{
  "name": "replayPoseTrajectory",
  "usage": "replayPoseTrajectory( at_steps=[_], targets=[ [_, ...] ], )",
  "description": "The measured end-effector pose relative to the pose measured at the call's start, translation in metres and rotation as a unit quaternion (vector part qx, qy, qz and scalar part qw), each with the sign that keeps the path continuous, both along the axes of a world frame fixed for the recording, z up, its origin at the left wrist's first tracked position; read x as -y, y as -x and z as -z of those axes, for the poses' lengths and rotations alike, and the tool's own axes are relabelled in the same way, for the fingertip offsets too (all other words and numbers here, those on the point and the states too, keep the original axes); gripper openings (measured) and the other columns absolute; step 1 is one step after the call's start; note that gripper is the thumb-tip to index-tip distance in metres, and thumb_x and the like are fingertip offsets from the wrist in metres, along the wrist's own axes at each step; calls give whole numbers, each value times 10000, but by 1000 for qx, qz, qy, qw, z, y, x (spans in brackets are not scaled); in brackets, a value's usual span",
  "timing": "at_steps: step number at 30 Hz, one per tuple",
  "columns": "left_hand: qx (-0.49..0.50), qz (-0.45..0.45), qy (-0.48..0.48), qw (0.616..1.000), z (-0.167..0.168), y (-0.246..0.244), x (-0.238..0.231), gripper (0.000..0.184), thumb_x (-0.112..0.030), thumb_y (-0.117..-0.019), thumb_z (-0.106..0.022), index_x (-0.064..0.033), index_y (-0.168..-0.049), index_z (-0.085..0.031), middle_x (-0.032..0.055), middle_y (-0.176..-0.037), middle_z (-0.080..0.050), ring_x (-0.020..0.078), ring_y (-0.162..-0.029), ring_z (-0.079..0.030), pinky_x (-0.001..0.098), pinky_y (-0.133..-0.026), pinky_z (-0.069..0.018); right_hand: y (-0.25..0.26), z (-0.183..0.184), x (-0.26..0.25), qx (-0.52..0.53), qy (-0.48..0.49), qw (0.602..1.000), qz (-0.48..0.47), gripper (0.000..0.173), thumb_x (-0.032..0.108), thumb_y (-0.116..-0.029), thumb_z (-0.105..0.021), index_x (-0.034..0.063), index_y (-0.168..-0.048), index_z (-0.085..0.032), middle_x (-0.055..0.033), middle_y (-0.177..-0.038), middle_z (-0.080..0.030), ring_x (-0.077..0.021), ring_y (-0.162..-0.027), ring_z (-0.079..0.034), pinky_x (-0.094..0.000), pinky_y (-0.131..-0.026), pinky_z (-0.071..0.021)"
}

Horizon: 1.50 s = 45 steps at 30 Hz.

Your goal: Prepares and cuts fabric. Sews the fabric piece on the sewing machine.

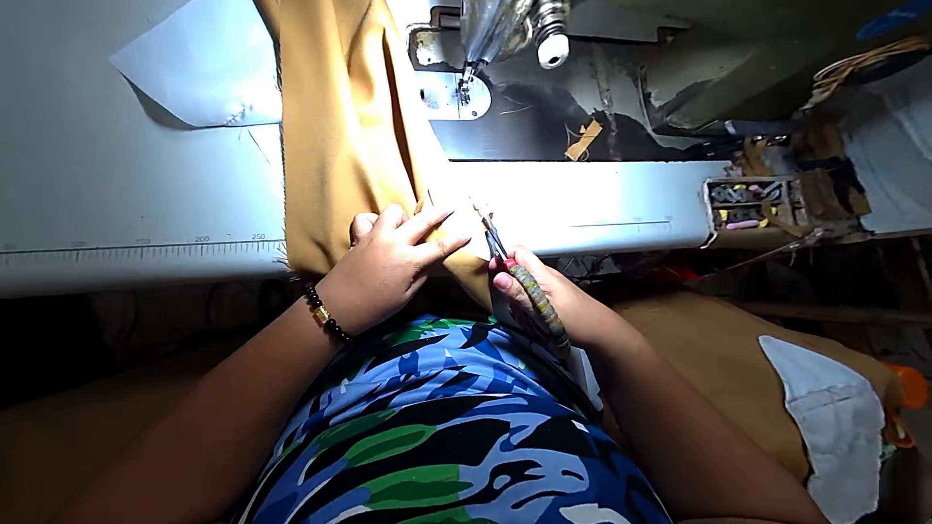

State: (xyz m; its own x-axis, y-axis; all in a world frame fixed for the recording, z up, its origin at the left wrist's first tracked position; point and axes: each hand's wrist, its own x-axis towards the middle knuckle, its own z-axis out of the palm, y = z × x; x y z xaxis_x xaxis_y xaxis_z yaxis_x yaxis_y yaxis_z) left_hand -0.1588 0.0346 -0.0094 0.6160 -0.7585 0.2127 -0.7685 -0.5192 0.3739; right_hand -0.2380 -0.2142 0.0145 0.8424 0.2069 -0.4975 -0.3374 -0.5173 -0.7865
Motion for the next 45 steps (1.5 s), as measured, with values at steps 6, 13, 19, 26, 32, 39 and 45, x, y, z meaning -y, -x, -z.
replayPoseTrajectory(
  at_steps=[6, 13, 19, 26, 32, 39, 45],
  targets=[
    [-5, 2, -1, 1000, 0, 0, 0, 557, -85, -913, -553, -304, -1417, -641, 63, -1522, -532, 288, -942, -552, 506, -755, -359, 2, 1, -1, 29, 23, 999, 16, 399, 537, -1038, -500, 167, -1174, -561, 22, -744, -563, -60, -593, -554, -240, -562, -486],
    [-12, -9, -10, 1000, 1, 1, -7, 583, -64, -896, -552, -322, -1411, -642, 59, -1519, -535, 325, -988, -568, 542, -779, -373, 7, 1, 2, 21, 20, 997, 66, 292, 439, -1044, -560, 151, -1080, -593, -3, -649, -527, -80, -490, -515, -240, -473, -462],
    [-15, -68, -9, 998, -1, -3, -79, 475, -158, -969, -445, -278, -1357, -691, 64, -1501, -553, 347, -1036, -575, 604, -831, -375, 16, -4, 29, -100, -87, 991, 20, 471, 572, -997, -472, 163, -1231, -480, 21, -745, -562, -63, -595, -607, -216, -567, -549],
    [13, -88, -17, 996, 2, 0, -89, 501, -131, -957, -441, -287, -1366, -686, 56, -1506, -553, 336, -1055, -561, 575, -844, -361, -10, 15, -6, -87, -198, 973, -85, 589, 681, -967, -489, 150, -1221, -500, 17, -742, -579, -52, -590, -608, -201, -553, -539],
    [91, -202, 57, 973, 8, 9, -94, 754, -241, -847, -673, 59, -1498, -439, 315, -1615, -301, 526, -1382, -443, 672, -1067, -392, -6, -10, 17, -8, -233, 972, -33, 282, 346, -1060, -517, 81, -1122, -592, 38, -661, -559, -15, -509, -543, -174, -474, -484],
    [172, -49, -119, 977, 0, -15, -85, 546, -340, -1030, -303, 13, -1052, -718, 210, -1148, -729, 465, -1208, -613, 655, -1057, -339, 26, -56, 192, 91, 295, 883, 353, 477, 370, -1066, -552, -1, -1366, -553, -214, -935, -642, -313, -760, -631, -520, -712, -539],
    [90, 11, -109, 990, 3, -42, -44, 706, -442, -1042, -177, -48, -1168, -749, 147, -1375, -658, 453, -1431, -451, 841, -1079, -154, -12, -55, 247, -62, 447, 818, 356, 524, 349, -1103, -458, -102, -1346, -567, -367, -1388, -537, -518, -1351, -482, -714, -1079, -346]
  ],
)
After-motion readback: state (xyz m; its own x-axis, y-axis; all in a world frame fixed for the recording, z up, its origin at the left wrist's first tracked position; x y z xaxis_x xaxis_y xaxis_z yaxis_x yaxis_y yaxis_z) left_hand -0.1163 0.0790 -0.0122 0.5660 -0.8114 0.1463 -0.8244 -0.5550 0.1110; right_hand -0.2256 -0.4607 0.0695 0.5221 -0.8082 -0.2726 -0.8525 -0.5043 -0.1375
